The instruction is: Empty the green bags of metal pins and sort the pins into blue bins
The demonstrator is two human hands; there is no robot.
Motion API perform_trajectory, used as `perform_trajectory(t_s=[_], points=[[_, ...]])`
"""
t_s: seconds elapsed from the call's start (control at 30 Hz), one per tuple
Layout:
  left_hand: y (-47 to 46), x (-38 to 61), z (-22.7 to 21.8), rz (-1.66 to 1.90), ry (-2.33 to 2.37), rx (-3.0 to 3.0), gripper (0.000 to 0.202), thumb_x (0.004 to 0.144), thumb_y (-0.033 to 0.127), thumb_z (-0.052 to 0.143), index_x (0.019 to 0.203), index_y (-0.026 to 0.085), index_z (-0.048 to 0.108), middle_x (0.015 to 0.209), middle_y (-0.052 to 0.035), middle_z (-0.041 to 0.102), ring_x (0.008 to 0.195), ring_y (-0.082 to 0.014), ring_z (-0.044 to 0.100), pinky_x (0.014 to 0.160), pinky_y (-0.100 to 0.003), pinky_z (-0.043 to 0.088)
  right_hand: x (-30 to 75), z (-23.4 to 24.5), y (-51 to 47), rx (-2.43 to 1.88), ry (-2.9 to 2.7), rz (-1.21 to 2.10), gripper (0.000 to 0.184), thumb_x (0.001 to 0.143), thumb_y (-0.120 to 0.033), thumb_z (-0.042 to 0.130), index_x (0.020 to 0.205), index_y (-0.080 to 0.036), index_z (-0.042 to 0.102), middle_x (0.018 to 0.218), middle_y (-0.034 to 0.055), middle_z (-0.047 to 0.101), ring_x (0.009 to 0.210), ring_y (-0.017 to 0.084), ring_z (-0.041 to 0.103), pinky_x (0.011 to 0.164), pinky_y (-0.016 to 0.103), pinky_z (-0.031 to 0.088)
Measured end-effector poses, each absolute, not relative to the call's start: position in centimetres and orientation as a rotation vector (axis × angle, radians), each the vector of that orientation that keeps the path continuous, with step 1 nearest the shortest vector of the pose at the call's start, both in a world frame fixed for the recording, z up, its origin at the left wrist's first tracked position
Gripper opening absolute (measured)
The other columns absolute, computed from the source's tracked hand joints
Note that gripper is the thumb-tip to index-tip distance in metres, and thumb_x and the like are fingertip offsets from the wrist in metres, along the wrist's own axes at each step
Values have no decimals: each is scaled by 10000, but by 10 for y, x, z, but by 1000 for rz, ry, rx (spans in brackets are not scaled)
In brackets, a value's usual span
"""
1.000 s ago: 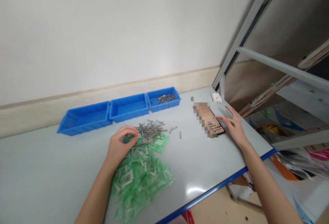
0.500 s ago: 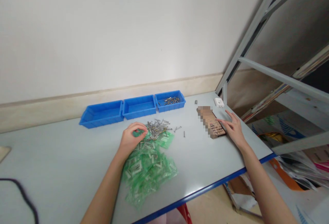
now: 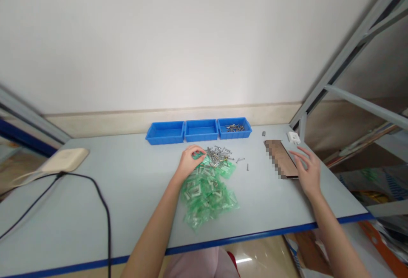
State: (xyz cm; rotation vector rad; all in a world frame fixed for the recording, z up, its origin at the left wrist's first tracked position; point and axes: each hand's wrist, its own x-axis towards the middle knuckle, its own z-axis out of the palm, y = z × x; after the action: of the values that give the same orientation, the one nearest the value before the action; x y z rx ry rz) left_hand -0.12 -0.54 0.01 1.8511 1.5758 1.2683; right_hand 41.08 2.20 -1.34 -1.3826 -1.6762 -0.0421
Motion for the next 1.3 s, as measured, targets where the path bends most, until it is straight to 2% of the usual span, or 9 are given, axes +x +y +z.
perform_trajectory(t_s=[0.13, 0.23, 0.43, 0.53, 0.73, 0.93, 1.03, 1.17, 1.3], points=[[-7, -2, 1, 1271, 1577, 1853, 45, 701, 204, 627, 722, 176, 656, 803, -51, 672, 770, -174, 587, 696, -286, 449, 348, 8, 14, -1240, -1928, 156, 308, 885, -403, 433, 965, -240, 681, 1062, 71, 642, 1029, 241, 550, 917, 427, 370], [-7, -2, 1, 1264, 1599, 1833, 39, 698, 190, 631, 722, 173, 656, 798, -49, 668, 758, -172, 587, 695, -284, 453, 291, 19, 6, -1158, -2239, 315, 242, 883, -370, 483, 1005, -276, 670, 1068, 61, 639, 1046, 242, 530, 913, 427, 328], [-7, -2, 1, 1257, 1576, 1865, 37, 705, 173, 633, 733, 171, 657, 800, -46, 666, 782, -172, 589, 735, -290, 459, 207, 24, -2, -1135, -2423, 219, 172, 813, -396, 609, 867, -241, 662, 1005, 61, 607, 1008, 244, 490, 934, 442, 250], [-7, -3, 2, 1250, 1603, 1882, 49, 706, 159, 629, 742, 171, 661, 810, -46, 668, 786, -171, 587, 721, -285, 457, 192, 20, -1, -1131, -2502, 175, 201, 785, -423, 638, 799, -222, 648, 967, 63, 600, 989, 252, 479, 903, 443, 261], [-6, 0, 2, 1233, 1576, 1897, 56, 708, 161, 618, 755, 175, 646, 808, -47, 661, 805, -182, 589, 743, -304, 461, 187, 11, -7, -1207, -2509, 144, 95, 832, -288, 598, 817, -213, 654, 954, 74, 612, 971, 253, 490, 851, 421, 279], [-5, 6, 3, 1302, 1632, 1876, 236, 766, 300, 599, 978, 195, 604, 847, -33, 616, 742, -164, 552, 713, -292, 460, 185, 27, 5, -1243, -2376, 224, 126, 877, -290, 547, 848, -214, 643, 956, 52, 651, 962, 218, 531, 871, 385, 250], [-7, 7, 6, 1217, 1578, 1916, 218, 849, 362, 489, 894, 192, 617, 837, -42, 624, 761, -174, 559, 705, -291, 446, 182, 29, 14, -1221, -2364, 336, 144, 901, -286, 515, 870, -205, 630, 892, 30, 683, 887, 185, 579, 840, 345, 251], [-6, 7, 7, 1061, 1562, 2035, 257, 833, 392, 505, 701, 199, 611, 708, -27, 603, 741, -191, 548, 705, -300, 423, 179, 23, 15, -1206, -2350, 435, 143, 913, -302, 501, 911, -217, 616, 823, -8, 705, 803, 158, 608, 783, 310, 250], [-4, 8, 9, 1111, 1523, 1988, 247, 820, 397, 509, 711, 198, 607, 714, -24, 602, 725, -185, 552, 682, -285, 427, 182, 18, 10, -1226, -2305, 423, 147, 915, -315, 496, 903, -225, 612, 841, -9, 702, 828, 161, 598, 765, 305, 245]])
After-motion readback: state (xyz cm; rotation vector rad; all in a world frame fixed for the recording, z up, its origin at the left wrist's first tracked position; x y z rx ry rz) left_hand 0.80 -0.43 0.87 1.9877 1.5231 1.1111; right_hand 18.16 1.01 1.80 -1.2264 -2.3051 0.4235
